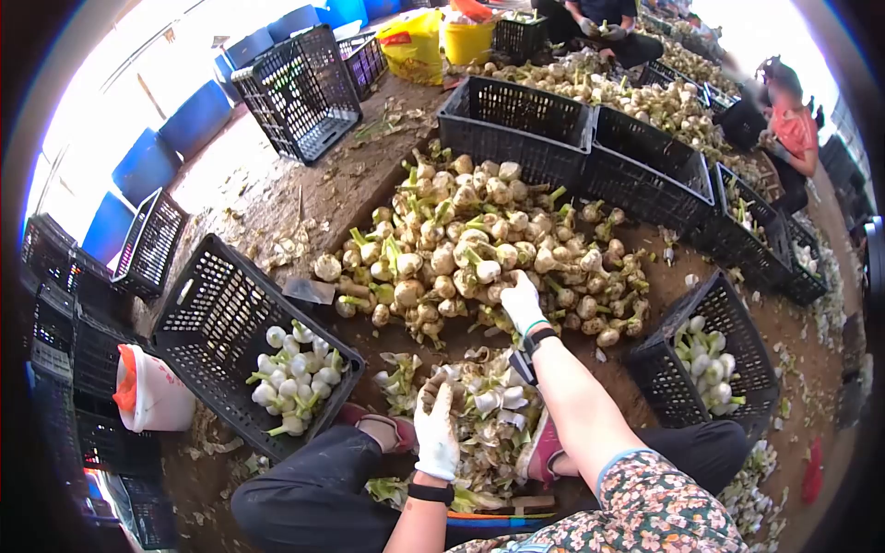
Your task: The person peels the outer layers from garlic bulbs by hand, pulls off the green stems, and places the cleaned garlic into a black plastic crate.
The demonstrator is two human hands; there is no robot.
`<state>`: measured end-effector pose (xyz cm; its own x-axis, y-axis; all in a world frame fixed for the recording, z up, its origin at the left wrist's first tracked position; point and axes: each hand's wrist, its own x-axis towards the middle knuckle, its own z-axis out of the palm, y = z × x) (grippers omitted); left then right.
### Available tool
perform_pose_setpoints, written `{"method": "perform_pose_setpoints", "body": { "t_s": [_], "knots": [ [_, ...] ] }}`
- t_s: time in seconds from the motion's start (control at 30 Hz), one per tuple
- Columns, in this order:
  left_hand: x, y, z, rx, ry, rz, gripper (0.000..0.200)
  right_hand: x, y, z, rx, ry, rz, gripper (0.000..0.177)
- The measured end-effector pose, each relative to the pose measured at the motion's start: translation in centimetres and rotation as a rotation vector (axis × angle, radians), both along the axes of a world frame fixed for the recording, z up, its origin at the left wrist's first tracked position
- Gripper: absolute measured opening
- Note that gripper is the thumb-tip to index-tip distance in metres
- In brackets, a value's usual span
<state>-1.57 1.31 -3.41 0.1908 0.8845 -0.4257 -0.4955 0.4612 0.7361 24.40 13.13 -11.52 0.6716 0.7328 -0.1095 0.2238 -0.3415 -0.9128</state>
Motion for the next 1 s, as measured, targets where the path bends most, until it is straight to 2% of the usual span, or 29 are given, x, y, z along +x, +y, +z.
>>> {"method": "perform_pose_setpoints", "body": {
  "t_s": [0.03,0.1,0.17,0.23,0.3,0.33,0.4,0.5,0.57,0.6,0.63,0.7,0.73,0.83,0.87,0.93,1.0],
  "knots": [
    [0.3,0.0,-0.5,-0.012,-0.006,0.003,0.024,0.0,-1.1,-0.3,0.006,0.047,0.0,0.045],
    [0.8,-0.2,-1.0,-0.055,-0.007,-0.013,0.03,-0.5,-5.6,0.7,-0.015,0.721,-0.065,0.028],
    [1.5,-0.7,-1.0,0.012,0.026,-0.08,0.05,-2.5,-9.8,-2.2,0.43,1.187,0.125,0.03],
    [2.0,-1.2,-0.3,0.01,-0.001,-0.151,0.059,-7.8,-13.8,8.6,0.259,1.307,-0.043,0.029],
    [2.1,-1.5,1.3,0.134,-0.095,-0.227,0.06,-11.1,-15.9,8.0,0.396,1.129,0.159,0.034],
    [1.8,-1.6,1.8,0.151,-0.047,-0.21,0.059,-11.4,-16.7,8.2,0.342,1.001,0.242,0.033],
    [1.4,-1.4,2.6,0.292,0.094,-0.19,0.059,-11.2,-16.8,11.0,0.306,1.037,0.232,0.033],
    [1.4,-1.8,2.3,0.456,0.116,-0.158,0.064,-11.1,-17.0,12.8,0.257,1.016,0.205,0.036],
    [1.3,-2.1,2.7,0.752,0.39,-0.121,0.065,-11.2,-16.2,11.3,0.245,1.046,0.199,0.038],
    [1.2,-2.3,2.9,0.795,0.428,-0.107,0.065,-11.8,-15.7,11.1,0.209,0.834,0.141,0.041],
    [1.1,-2.5,3.0,0.836,0.469,-0.091,0.066,-11.7,-16.1,11.0,0.22,0.828,0.142,0.041],
    [0.7,-3.1,3.3,0.826,0.448,-0.085,0.065,-11.9,-17.5,12.3,0.271,0.888,0.229,0.025],
    [0.6,-3.3,3.5,0.808,0.43,-0.082,0.064,-11.7,-18.2,14.1,0.246,0.982,0.25,0.027],
    [0.4,-3.6,4.2,0.883,0.42,-0.092,0.066,-12.3,-19.6,17.2,0.332,0.958,0.336,0.031],
    [0.4,-3.8,4.5,0.888,0.416,-0.09,0.066,-12.1,-19.6,17.0,0.333,0.946,0.355,0.037],
    [0.4,-4.3,5.8,0.743,0.163,-0.144,0.065,-11.7,-20.5,18.4,0.32,0.961,0.374,0.037],
    [0.2,-4.5,6.8,0.667,0.089,-0.175,0.063,-11.7,-20.9,19.6,0.291,0.95,0.365,0.034]
  ]
}}
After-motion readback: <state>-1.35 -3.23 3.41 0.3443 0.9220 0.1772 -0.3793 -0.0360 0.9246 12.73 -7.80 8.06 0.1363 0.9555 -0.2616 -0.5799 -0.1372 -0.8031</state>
